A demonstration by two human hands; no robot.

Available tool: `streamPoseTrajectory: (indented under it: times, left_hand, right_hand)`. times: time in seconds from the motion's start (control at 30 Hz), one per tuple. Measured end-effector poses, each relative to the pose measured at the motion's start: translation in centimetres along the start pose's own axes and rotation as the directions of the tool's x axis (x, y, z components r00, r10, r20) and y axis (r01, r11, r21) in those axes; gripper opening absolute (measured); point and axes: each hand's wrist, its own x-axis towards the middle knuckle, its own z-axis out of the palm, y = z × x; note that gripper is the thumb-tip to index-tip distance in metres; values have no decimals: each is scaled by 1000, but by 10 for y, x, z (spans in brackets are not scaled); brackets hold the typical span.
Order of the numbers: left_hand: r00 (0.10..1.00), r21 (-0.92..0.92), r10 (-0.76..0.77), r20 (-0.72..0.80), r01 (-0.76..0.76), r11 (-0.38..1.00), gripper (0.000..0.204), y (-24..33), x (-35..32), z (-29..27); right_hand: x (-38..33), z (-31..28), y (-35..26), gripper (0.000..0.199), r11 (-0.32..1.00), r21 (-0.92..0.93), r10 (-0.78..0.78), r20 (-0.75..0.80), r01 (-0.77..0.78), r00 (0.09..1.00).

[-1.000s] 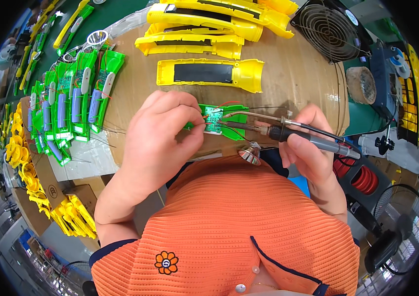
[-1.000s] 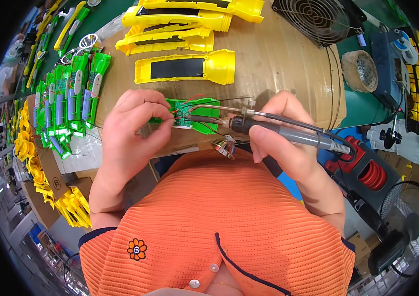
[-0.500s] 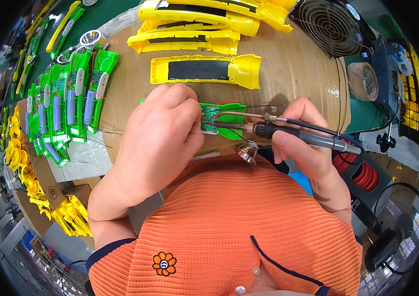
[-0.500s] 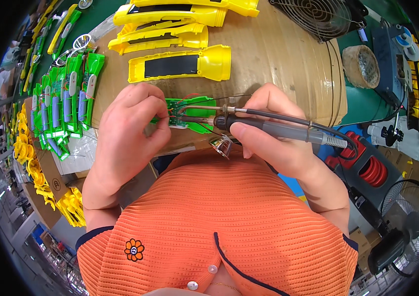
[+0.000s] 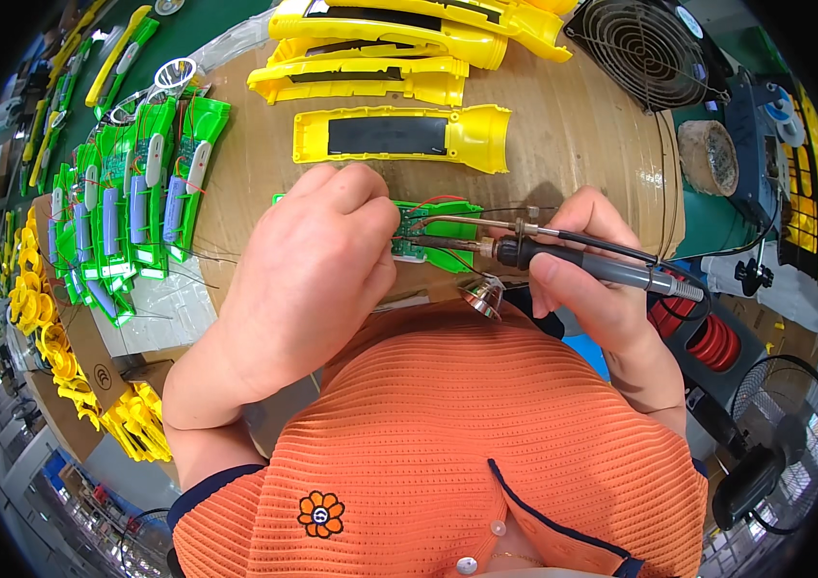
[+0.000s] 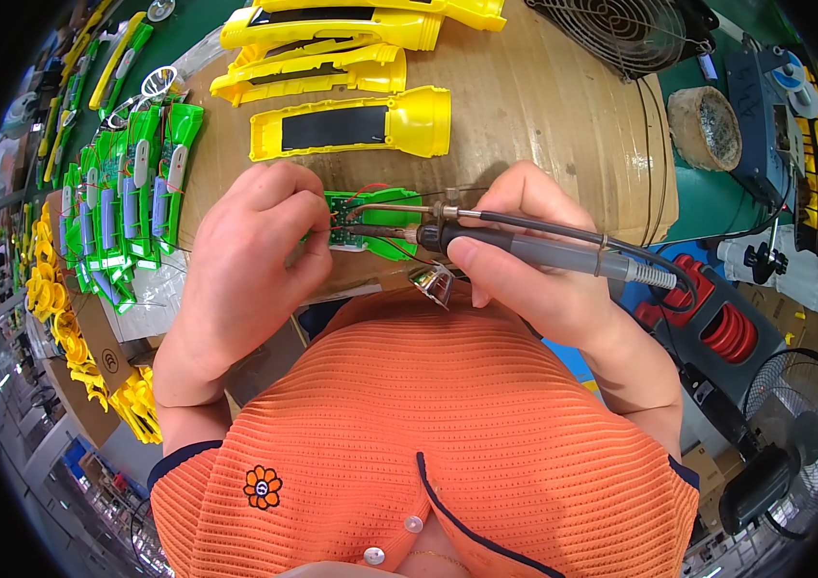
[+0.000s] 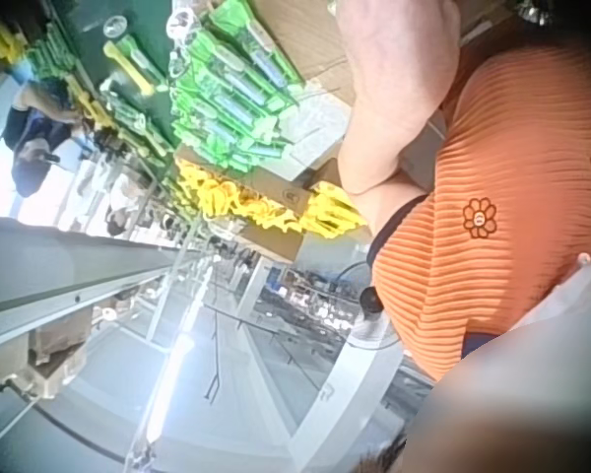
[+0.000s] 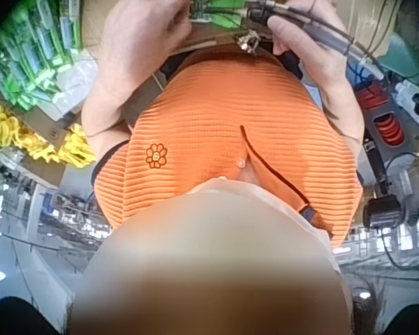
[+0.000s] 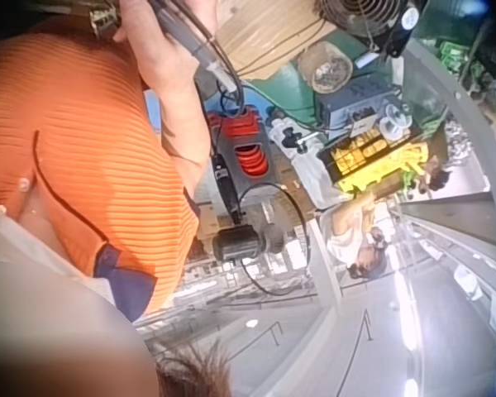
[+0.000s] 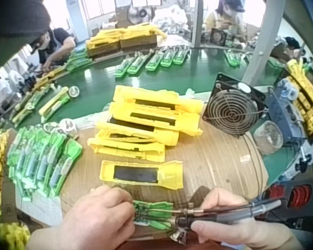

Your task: Soldering internal wiring to circuit boards inside flashlight housings on a factory assembly line.

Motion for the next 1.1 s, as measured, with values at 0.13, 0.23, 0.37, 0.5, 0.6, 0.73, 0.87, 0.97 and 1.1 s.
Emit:
streamPoseTrajectory:
  times: [0.13,0.23,0.37,0.5,0.6,0.73,0.87,0.97,1.1]
  left_hand:
    - [1000,2,2,25,-2,1000,9,0,0,-1]
    - [1000,10,1,30,-1,1000,9,0,0,-1]
    - [999,0,1,42,-1,1000,8,1,1,-2]
    - [998,16,3,59,-4,1000,8,3,2,-4]
    - [997,32,-12,78,10,999,8,7,2,-6]
    - [998,105,13,69,-20,994,13,11,4,-16]
    - [980,83,182,-82,-175,981,20,20,17,-11]
    - [950,205,262,-169,-226,952,29,34,35,14]
    - [957,138,288,-30,-281,950,32,37,48,26]
  right_hand:
    - [-2,-3,0,18,998,46,-51,-6,51,999]
    - [-6,-7,-4,19,976,143,-157,-54,163,986]
    - [-14,-14,-11,20,955,185,-189,-223,232,956]
    - [-11,-28,-9,18,925,181,-292,-228,335,929]
    - [-12,-36,-7,18,914,206,-291,-265,349,919]
    - [-13,-44,-7,8,938,153,-261,-280,312,924]
    - [-12,-48,-3,9,900,212,-301,-327,380,896]
    - [-8,-46,1,11,871,282,-296,-350,402,889]
    - [-2,-44,2,11,859,317,-300,-326,403,896]
